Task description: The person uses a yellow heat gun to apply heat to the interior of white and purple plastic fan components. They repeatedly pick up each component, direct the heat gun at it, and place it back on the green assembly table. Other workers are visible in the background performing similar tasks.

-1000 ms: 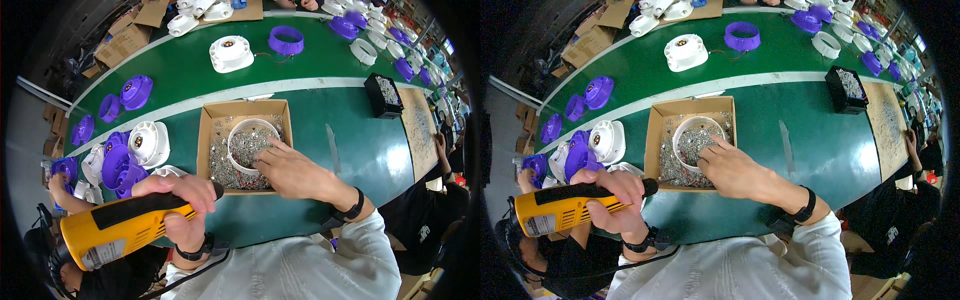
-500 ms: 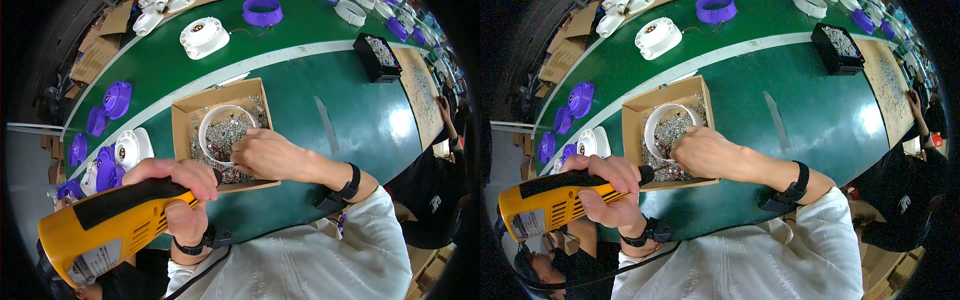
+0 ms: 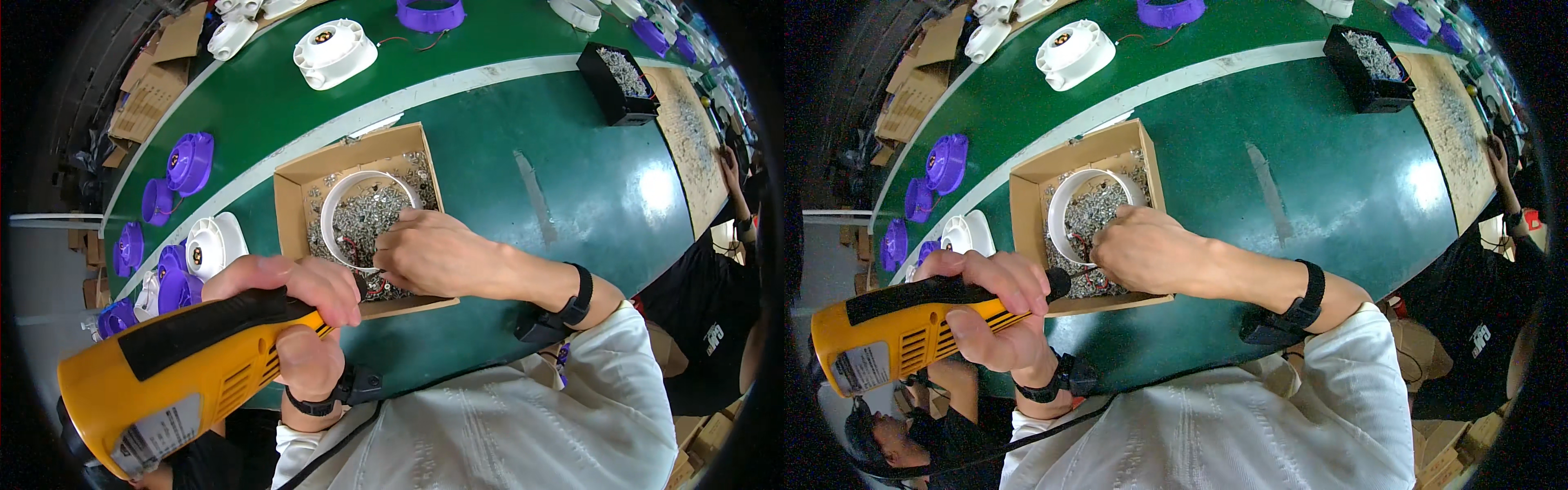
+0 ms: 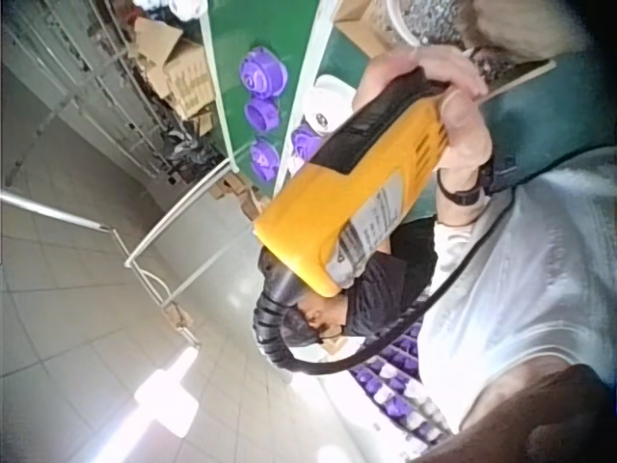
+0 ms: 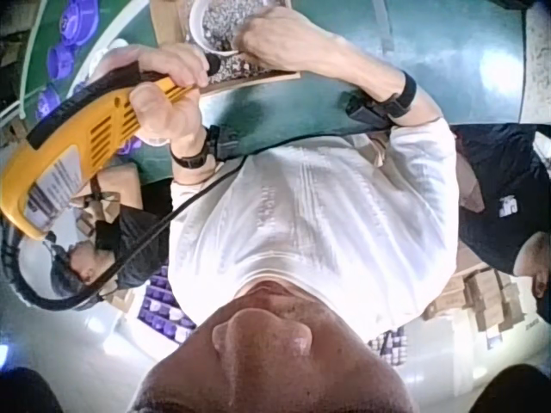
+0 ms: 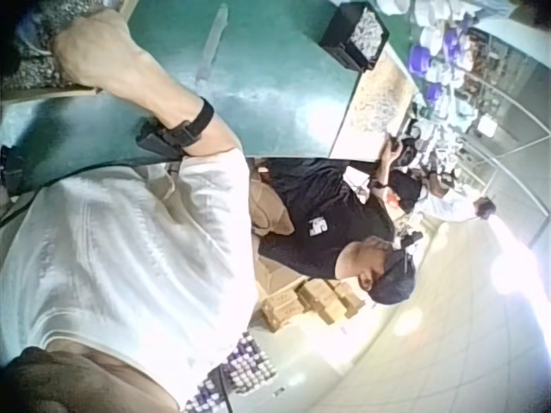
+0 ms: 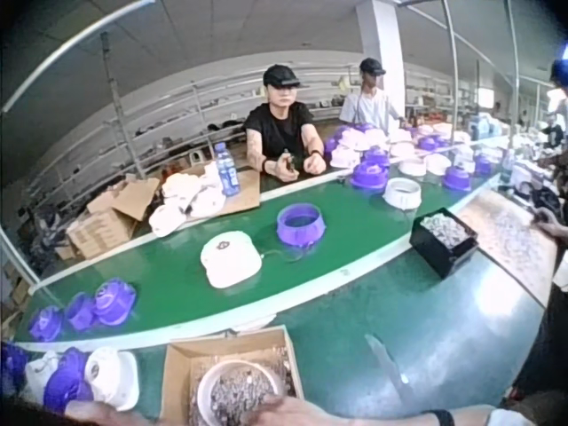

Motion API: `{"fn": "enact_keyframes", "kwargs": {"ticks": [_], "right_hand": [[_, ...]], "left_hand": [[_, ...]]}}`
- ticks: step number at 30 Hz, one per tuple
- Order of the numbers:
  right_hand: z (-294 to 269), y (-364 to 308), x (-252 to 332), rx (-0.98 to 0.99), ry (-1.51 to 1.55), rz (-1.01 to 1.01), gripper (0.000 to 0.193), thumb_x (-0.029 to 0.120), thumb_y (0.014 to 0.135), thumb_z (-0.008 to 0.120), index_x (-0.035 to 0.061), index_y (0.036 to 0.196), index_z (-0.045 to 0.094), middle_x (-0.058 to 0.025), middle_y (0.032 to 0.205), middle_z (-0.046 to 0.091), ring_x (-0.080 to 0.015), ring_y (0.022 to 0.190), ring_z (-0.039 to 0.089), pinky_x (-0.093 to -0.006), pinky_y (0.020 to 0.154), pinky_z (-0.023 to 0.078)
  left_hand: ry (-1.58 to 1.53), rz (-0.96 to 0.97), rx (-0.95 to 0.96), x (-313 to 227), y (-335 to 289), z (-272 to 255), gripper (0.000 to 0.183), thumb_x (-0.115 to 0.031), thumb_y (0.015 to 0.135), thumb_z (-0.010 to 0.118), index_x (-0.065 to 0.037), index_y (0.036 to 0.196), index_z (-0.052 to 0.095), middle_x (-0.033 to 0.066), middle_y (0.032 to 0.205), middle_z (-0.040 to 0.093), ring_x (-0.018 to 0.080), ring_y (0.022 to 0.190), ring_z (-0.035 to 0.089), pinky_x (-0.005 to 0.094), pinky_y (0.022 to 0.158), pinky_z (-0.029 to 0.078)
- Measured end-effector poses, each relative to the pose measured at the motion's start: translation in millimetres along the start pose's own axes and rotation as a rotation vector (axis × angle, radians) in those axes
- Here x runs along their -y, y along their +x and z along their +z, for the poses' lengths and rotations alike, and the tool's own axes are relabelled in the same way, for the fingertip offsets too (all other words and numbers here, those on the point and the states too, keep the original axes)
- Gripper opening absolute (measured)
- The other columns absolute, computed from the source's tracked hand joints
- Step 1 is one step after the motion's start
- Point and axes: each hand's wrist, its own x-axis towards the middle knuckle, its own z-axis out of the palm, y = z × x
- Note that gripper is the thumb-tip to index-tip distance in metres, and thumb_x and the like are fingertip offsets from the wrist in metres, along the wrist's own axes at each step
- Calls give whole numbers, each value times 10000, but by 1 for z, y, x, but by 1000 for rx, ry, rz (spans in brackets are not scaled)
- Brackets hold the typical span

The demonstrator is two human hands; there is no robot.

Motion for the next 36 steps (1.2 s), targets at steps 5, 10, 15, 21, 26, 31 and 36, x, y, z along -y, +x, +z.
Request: {"fn": "enact_keyframes", "kwargs": {"ticks": [5,10,15,21,26,31,36], "right_hand": [[1,-1,-1,-28,-7,-3,174,215,822,581,62,740,580,-88,749,564,-260,776,581,-382,781,433],[1,-1,-1,-52,-6,-23,181,217,822,580,61,732,582,-83,748,566,-255,778,582,-373,772,438],[3,-2,-3,-50,-3,-29,181,221,824,578,65,731,584,-76,746,565,-249,773,573,-360,767,435],[2,-2,-2,-50,6,-18,176,219,817,586,69,725,586,-70,740,564,-245,762,569,-359,756,433],[1,-1,-1,-53,-3,-12,178,219,806,598,69,711,582,-67,729,562,-242,748,568,-359,740,439],[1,-2,-2,-60,3,-16,179,218,802,601,70,704,580,-65,723,558,-240,737,568,-359,735,442],[2,-2,-3,-78,17,-28,183,214,807,591,69,698,572,-72,718,551,-246,733,570,-368,745,440]], "left_hand": [[10,-14,9,2,1,1,567,-420,851,643,-23,1127,348,91,591,529,211,484,502,342,486,409],[123,79,-16,3,4,4,532,-458,887,543,-29,1146,366,50,550,460,156,410,420,297,410,367],[195,110,13,8,5,6,526,-473,901,496,-34,1163,373,30,529,425,134,376,381,274,372,343],[173,138,49,10,7,4,522,-470,909,480,-31,1168,367,32,533,428,138,379,386,279,372,351],[140,125,55,8,7,1,520,-475,917,457,-30,1169,365,35,536,432,140,377,386,285,375,357],[165,127,66,10,6,4,529,-480,908,480,-36,1174,369,30,537,438,138,388,406,290,386,373],[145,65,81,8,8,4,500,-470,901,507,-68,1173,386,23,540,442,129,392,418,285,388,376]]}}
